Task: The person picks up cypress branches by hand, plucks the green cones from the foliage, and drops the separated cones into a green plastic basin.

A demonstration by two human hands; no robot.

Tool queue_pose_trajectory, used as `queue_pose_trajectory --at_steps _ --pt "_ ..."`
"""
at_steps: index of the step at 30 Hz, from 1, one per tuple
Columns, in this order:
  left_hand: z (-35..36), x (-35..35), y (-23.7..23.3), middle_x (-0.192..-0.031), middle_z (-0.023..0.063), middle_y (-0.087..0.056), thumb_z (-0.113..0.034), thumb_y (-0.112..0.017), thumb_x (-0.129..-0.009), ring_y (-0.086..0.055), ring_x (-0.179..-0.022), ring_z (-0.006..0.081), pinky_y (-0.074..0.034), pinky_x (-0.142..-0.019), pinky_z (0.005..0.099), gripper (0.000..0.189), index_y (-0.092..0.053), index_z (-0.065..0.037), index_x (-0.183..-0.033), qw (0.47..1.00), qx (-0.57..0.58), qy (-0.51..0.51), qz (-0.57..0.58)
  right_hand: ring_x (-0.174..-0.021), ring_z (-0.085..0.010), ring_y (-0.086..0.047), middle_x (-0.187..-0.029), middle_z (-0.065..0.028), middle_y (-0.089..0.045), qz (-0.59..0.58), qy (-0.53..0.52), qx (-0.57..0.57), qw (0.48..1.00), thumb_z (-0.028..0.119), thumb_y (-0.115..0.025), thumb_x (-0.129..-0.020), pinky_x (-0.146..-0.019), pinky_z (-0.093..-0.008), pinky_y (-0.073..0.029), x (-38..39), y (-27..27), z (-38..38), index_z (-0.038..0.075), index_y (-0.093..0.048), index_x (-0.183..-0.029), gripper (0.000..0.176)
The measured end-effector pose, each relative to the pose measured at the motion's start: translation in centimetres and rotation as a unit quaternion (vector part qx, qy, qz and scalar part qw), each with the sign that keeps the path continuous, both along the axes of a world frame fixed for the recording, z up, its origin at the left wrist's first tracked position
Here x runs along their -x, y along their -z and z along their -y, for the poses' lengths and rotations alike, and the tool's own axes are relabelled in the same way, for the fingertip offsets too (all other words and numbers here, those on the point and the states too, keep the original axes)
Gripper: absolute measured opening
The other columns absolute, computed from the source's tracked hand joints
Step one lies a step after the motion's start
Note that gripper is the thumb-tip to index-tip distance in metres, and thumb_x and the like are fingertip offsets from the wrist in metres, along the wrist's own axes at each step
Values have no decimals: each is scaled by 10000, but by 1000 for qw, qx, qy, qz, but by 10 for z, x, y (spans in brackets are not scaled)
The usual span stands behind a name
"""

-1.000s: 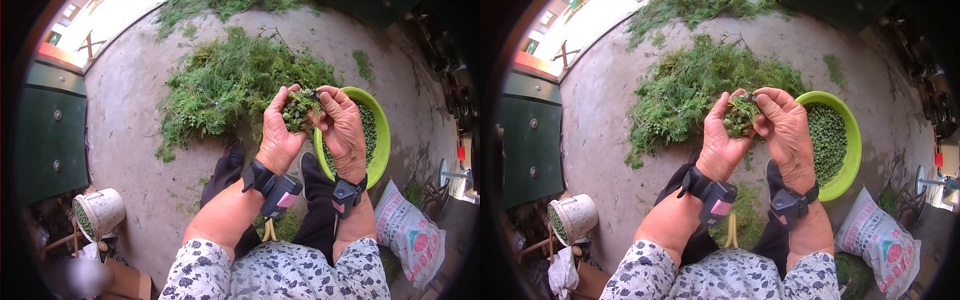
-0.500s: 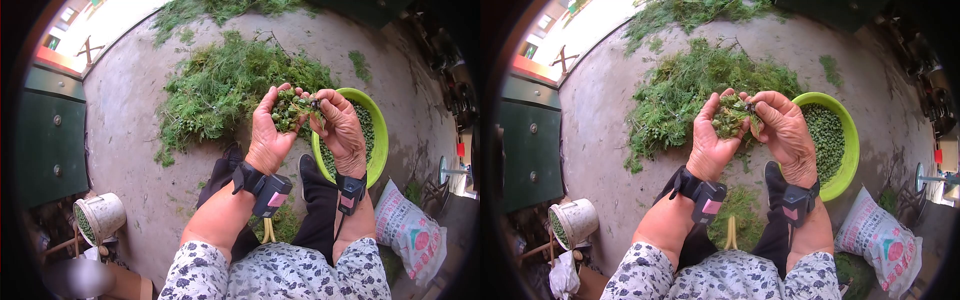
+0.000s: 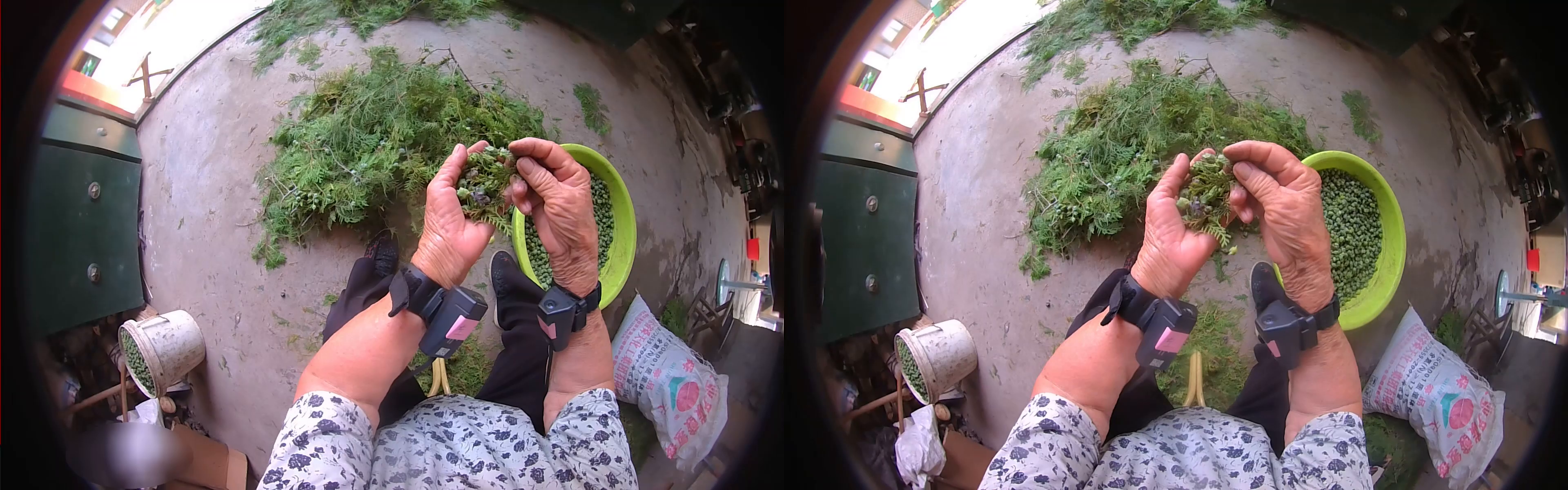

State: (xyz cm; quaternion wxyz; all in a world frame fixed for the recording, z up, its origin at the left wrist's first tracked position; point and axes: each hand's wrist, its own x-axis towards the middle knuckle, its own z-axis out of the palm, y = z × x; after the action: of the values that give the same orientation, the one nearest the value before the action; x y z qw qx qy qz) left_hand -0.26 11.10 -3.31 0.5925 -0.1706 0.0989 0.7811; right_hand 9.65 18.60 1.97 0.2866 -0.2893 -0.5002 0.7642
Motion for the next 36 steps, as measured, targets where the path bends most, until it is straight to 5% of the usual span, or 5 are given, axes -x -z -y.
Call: queue_pose_trajectory --at_steps 16,23,27,31,36 --pt "2 3 -12 -1011 143 -619 -292 -471 -974 -619 -924 281 -535 -829 441 272 -536 -59 -1097 999 33 -26 -11 -630 -70 -568 -917 -65 -641 -86 -22 2 996 44 -646 -859 -457 -176 -421 -4 -9 -4 -18 -561 -1202 359" --pt "2 26 -8 -1010 189 -598 -279 -456 -983 -599 -984 343 -492 -936 529 269 -507 -41 -1096 994 -7 -105 18 -805 -174 -662 -860 -87 -697 -21 -426 -247 870 27 -730 -746 -759 -267 -502 -21 -46 -5 -33 -693 -954 220" --pt "4 29 -10 -1018 192 -596 -295 -449 -984 -597 -989 352 -495 -930 522 280 -498 -51 -1112 994 -17 -107 32 -787 -98 -600 -811 -23 -643 157 -203 -177 950 -34 -721 -702 -734 -238 -493 -17 -32 1 19 -668 -1034 341" --pt "6 27 -9 -1090 189 -599 -324 -454 -972 -565 -1068 376 -459 -964 513 316 -533 -74 -1148 997 -21 -67 -18 -677 -47 -535 -811 24 -509 168 -190 -344 904 -65 -720 -694 -636 -195 -467 -4 -11 10 103 -536 -1238 598" --pt "2 21 -3 -1087 175 -598 -347 -451 -969 -535 -1090 361 -445 -972 507 322 -550 -88 -1133 998 -54 -31 28 -664 -40 -513 -774 24 -512 173 -152 -258 938 -35 -721 -722 -582 -183 -435 5 -9 21 70 -571 -1193 506"
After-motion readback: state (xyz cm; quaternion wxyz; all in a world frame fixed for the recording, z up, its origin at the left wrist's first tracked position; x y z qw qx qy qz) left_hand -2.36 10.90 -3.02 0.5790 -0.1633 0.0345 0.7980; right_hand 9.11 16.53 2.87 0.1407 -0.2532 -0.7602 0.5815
